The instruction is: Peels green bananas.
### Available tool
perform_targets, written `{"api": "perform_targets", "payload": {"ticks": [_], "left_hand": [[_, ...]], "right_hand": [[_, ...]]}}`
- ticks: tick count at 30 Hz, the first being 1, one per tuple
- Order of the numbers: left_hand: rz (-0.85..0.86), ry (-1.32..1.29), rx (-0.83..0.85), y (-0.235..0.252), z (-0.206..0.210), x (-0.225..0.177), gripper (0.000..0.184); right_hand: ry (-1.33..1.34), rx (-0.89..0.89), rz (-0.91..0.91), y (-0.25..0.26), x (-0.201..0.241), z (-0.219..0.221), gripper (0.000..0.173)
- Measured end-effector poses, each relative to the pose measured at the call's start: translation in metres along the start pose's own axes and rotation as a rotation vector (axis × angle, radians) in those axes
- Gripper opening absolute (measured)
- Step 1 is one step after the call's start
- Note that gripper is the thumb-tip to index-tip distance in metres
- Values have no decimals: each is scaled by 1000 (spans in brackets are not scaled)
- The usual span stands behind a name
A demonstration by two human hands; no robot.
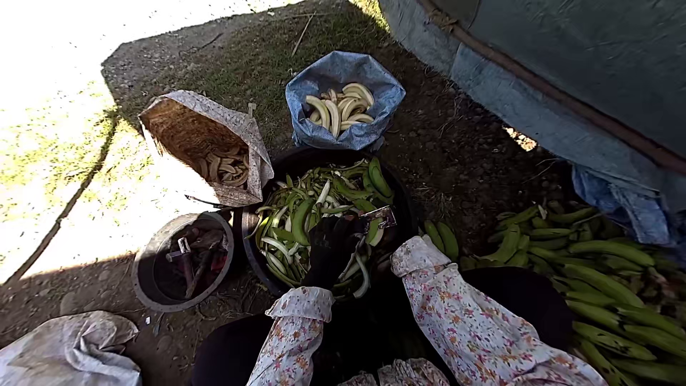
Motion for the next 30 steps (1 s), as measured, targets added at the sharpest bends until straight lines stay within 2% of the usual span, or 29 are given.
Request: {"api": "perform_targets", "payload": {"ticks": [2,3,5,8,10,11,14,16,19,23,26,30], "left_hand": [[-159,-18,86,5,3,13,46],[-240,-12,131,7,5,21,48],[-350,-3,146,10,5,34,52],[-487,-53,107,13,2,53,53],[-536,-96,93,15,-1,67,52],[-539,-113,76,15,-2,72,51],[-426,-108,75,16,-6,60,52],[-289,-96,173,11,2,43,52],[-125,-149,355,2,11,18,50],[-22,-175,430,-3,8,6,48],[33,-150,411,-2,6,6,46],[14,-116,369,-1,7,8,47]], "right_hand": [[-184,109,-286,17,-12,-5,36],[-326,83,-338,19,-14,-5,40],[-547,63,-357,11,-16,1,45],[-668,175,-372,3,-27,8,49],[-583,252,-348,5,-35,7,51],[-452,258,-319,12,-38,2,48],[10,213,-77,35,-37,-10,41],[181,203,36,41,-30,-11,54],[177,362,65,54,-15,-11,57],[215,589,235,68,-18,-10,58],[77,511,209,54,-14,-3,61],[8,426,151,49,-14,-1,53]]}}
Point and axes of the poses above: each hand's wrist, its own y-axis towards the middle knuckle, its own z-axis out of the palm, x = y × z, the point moved 8 cm from there along y, towards the middle knuckle
